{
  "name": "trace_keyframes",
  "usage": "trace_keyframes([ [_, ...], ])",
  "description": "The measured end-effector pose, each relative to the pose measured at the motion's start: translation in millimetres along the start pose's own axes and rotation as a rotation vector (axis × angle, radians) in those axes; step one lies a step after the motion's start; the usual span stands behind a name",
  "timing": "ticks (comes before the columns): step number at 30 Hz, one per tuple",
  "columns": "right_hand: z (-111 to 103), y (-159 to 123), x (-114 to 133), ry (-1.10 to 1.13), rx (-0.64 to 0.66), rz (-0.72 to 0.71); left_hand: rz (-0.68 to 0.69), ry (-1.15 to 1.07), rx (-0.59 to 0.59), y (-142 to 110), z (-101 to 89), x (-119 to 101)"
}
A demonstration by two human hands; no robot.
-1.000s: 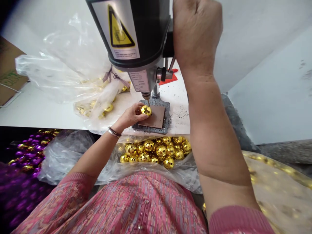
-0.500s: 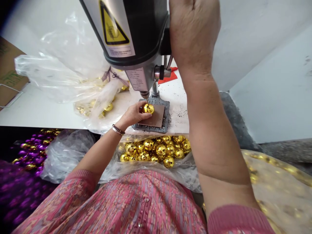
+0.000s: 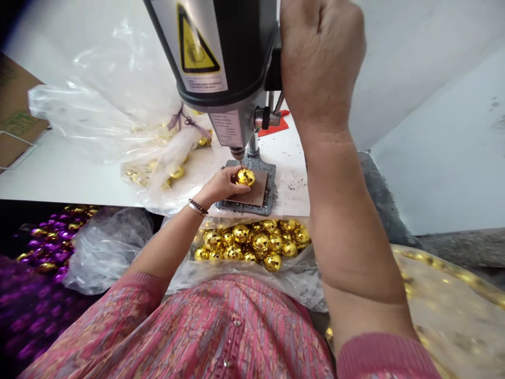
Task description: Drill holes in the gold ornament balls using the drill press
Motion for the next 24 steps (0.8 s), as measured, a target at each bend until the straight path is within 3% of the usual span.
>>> trace_keyframes([
  [2, -8.4, -18.8, 5.2, -0.027, -0.076, -0.002, 0.011, -0.017, -0.018, -0.6, 1.1, 2.0],
  [5, -19.3, -53.0, 6.7, -0.06, -0.085, -0.161, 0.046, -0.03, -0.006, -1.3, 2.2, 1.3],
  [11, -26.3, -106.4, -21.0, -0.207, -0.086, -0.262, 0.083, 0.062, 0.0, -2.6, -0.1, -3.9],
  [21, -16.5, -125.0, -63.8, -0.186, -0.093, -0.383, 0.137, 0.144, -0.034, -3.3, 0.0, 3.3],
  [24, -7.8, -132.2, -76.6, -0.14, -0.155, -0.437, 0.122, 0.166, -0.048, -3.6, 0.1, 3.3],
])
Point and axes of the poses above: each hand's wrist, its own y-axis towards the middle knuckle, its own z-axis out of the palm, x = y × z, the point moved 3 cm from there along y, towards the middle knuckle, and after that the axes turned 7 degrees about z, right-handed, at the moved point
